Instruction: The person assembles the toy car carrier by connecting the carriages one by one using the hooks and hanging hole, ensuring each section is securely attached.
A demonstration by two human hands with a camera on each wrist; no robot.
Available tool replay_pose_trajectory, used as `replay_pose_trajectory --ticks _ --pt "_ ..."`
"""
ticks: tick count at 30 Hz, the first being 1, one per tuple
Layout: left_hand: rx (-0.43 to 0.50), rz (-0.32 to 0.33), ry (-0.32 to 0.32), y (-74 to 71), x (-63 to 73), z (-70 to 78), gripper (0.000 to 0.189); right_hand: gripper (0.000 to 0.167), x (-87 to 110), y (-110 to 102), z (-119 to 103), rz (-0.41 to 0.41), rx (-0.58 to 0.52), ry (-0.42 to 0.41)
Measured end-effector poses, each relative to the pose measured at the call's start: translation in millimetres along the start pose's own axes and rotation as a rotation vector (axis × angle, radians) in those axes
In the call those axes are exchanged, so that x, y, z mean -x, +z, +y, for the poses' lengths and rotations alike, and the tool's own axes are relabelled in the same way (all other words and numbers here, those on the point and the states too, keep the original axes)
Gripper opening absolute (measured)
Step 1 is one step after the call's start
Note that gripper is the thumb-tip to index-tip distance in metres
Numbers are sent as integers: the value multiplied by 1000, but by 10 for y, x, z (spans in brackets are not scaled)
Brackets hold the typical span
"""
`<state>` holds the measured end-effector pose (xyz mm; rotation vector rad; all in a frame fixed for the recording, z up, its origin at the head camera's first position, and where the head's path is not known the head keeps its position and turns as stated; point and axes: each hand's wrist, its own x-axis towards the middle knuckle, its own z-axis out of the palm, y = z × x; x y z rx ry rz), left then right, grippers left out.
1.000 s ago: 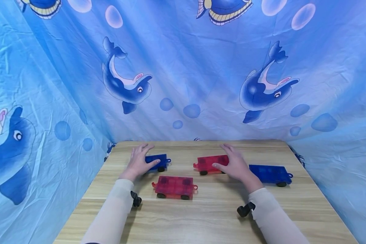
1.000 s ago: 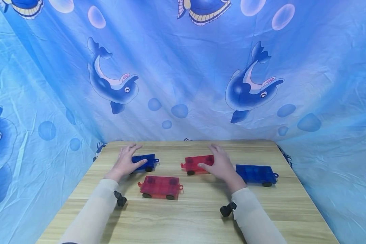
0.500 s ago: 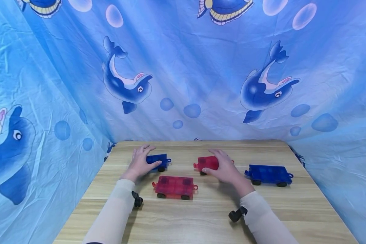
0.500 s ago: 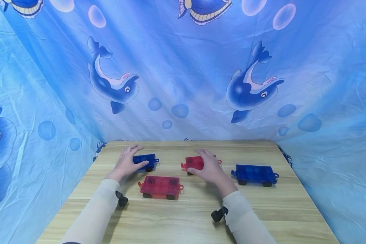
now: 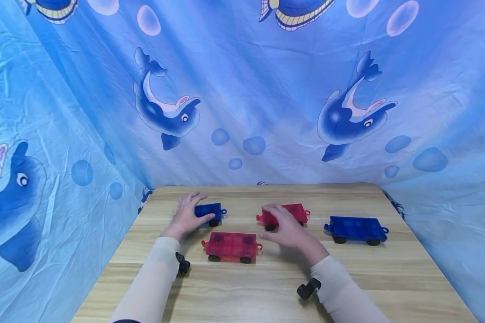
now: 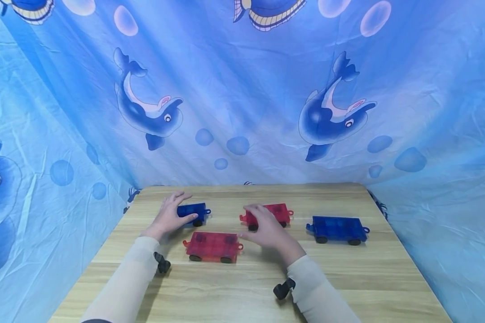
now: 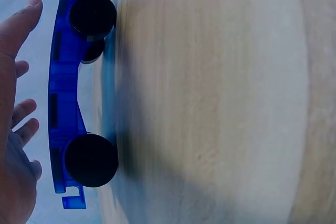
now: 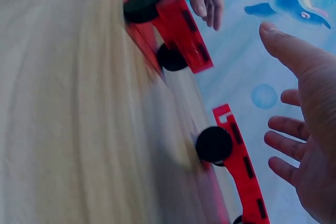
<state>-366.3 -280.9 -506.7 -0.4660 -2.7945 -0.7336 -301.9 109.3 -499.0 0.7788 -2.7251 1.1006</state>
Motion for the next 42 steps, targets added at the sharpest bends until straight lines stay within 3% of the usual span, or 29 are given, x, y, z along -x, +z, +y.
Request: replay_pose_trajectory --ticks 6,11,19,27,42 --pt "-21 -39 3 34 -16 -21 87 84 7 123 -68 -102 -73 -40" --pt "-32 -68 -5 34 -5 -31 86 83 28 200 -130 -162 -63 -34" --pt "-15 -101 -9 49 30 -58 86 80 60 313 -261 -164 71 -83" --pt "-15 -116 -34 77 43 -84 83 90 75 468 -246 -224 74 -91" --pt "-7 -105 -37 98 47 -94 72 98 105 545 -221 -258 96 -52"
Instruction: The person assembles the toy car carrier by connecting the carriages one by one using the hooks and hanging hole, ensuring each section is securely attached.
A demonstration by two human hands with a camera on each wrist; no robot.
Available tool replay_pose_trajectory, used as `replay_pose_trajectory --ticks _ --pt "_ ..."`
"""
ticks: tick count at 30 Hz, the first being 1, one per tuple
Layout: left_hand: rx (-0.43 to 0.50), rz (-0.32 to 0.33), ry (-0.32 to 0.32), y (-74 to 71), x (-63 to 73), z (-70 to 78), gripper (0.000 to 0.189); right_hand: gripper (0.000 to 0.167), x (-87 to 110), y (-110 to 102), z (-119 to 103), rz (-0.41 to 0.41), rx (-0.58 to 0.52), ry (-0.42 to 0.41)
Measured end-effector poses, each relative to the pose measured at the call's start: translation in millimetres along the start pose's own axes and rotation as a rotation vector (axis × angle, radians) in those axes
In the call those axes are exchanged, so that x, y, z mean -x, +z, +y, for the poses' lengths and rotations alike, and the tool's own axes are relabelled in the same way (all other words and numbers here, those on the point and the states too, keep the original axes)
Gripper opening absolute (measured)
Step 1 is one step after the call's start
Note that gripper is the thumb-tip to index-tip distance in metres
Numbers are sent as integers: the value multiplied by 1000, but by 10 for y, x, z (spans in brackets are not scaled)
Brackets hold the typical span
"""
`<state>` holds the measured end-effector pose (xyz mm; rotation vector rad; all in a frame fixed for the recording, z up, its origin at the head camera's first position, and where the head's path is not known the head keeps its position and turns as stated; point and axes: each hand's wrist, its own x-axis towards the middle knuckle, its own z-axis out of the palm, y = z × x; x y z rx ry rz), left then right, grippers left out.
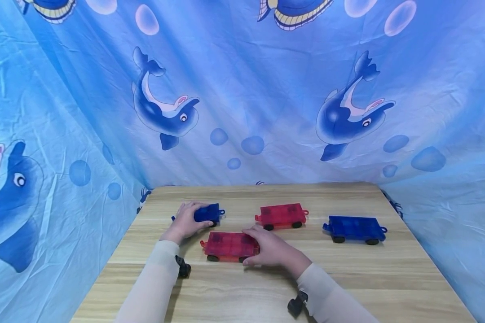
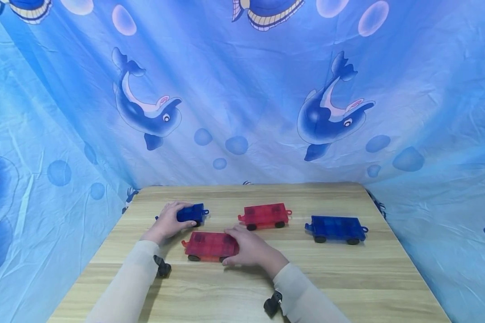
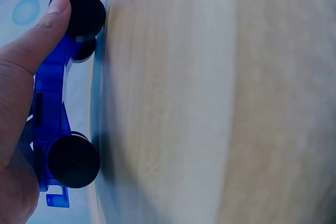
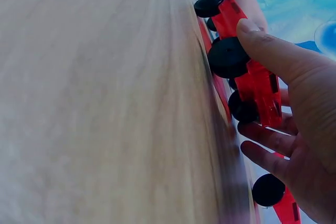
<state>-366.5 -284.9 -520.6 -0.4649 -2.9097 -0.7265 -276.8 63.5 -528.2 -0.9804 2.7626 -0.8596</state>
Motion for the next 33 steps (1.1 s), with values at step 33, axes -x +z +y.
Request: replay_pose_trajectory --ticks 33 --pt "132 165 -97 -94 398 -63 78 88 -57 -16 56 9 -2 68"
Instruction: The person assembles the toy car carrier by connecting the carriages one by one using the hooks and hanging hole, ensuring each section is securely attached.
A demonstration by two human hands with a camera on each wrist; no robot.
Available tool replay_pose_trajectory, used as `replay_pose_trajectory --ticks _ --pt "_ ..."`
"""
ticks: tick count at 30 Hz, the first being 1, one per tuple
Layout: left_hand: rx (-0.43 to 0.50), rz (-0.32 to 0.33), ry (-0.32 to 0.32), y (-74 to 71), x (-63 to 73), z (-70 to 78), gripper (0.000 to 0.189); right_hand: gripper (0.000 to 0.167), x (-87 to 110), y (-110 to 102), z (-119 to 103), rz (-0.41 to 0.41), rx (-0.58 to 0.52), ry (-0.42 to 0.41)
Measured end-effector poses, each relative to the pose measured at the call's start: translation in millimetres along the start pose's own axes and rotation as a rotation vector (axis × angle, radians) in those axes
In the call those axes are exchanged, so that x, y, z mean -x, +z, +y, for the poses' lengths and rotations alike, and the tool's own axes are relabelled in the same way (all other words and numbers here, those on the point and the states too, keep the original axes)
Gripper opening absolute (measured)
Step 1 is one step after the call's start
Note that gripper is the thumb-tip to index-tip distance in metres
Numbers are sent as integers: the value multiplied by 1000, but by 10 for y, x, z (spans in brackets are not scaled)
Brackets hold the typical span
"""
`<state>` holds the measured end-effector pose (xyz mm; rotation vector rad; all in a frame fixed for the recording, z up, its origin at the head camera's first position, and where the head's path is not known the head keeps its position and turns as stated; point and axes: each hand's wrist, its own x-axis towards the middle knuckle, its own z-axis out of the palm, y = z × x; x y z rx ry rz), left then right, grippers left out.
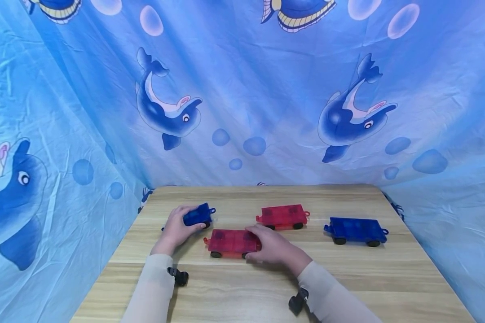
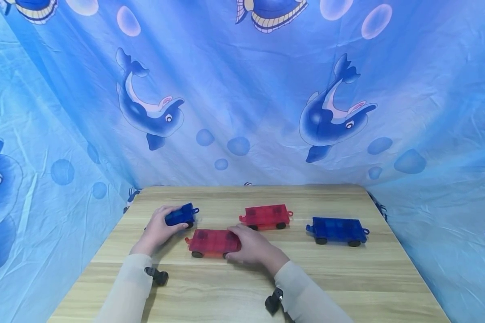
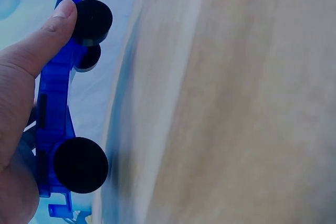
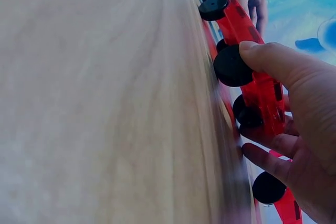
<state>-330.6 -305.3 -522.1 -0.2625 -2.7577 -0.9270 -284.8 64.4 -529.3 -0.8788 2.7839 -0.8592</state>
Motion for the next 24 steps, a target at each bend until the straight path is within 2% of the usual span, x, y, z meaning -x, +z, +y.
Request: replay_pose_trajectory --ticks 10,24 --pt "27 51 -18 -56 109 12 75 90 -24 -61 1 1 -41 23" --pt "20 75 -26 -106 174 5 81 94 -111 -87 81 -4 -59 69"
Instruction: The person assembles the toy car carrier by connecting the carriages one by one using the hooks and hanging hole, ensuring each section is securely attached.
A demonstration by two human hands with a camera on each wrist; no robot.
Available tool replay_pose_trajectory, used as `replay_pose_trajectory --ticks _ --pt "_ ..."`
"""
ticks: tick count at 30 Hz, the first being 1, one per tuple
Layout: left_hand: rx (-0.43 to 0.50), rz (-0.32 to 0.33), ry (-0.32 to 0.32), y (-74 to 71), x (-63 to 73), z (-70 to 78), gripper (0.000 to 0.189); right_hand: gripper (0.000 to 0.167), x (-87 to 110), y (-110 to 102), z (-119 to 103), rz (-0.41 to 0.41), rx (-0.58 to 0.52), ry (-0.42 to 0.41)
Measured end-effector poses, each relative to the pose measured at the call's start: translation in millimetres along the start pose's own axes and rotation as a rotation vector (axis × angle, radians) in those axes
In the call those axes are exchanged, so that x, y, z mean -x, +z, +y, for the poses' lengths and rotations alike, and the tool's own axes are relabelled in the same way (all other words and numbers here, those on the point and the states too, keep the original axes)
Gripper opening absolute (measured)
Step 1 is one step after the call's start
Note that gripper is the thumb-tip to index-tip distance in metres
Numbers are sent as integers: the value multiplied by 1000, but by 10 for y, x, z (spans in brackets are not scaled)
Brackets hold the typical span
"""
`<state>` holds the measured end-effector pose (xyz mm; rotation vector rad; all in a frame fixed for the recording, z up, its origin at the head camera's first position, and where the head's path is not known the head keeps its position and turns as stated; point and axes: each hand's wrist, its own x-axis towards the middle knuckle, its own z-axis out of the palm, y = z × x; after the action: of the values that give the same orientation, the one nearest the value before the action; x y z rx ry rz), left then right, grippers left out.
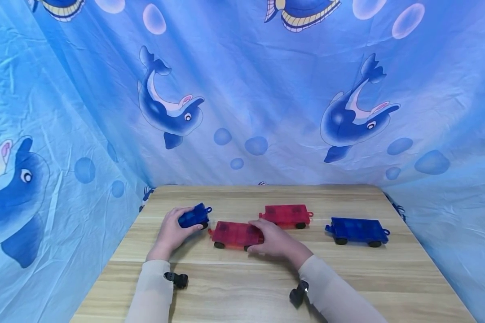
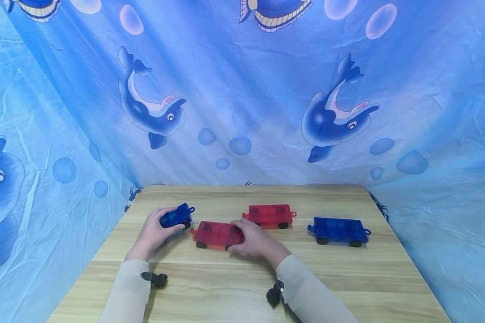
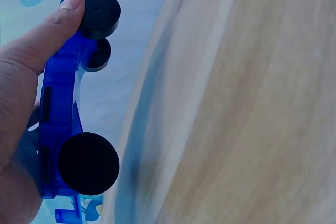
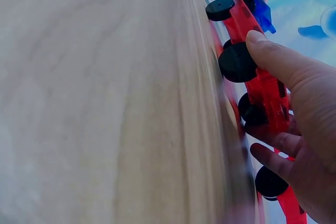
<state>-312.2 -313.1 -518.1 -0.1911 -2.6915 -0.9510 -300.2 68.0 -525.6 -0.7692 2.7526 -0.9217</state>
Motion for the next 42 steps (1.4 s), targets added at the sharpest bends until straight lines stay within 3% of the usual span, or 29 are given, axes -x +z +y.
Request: replay_pose_trajectory --ticks 20,42 --pt "-6 -8 31 -39 56 61 76 92 -139 -42 53 32 15 5" --pt "-35 -50 14 -27 90 23 70 91 -290 6 9 57 42 19"
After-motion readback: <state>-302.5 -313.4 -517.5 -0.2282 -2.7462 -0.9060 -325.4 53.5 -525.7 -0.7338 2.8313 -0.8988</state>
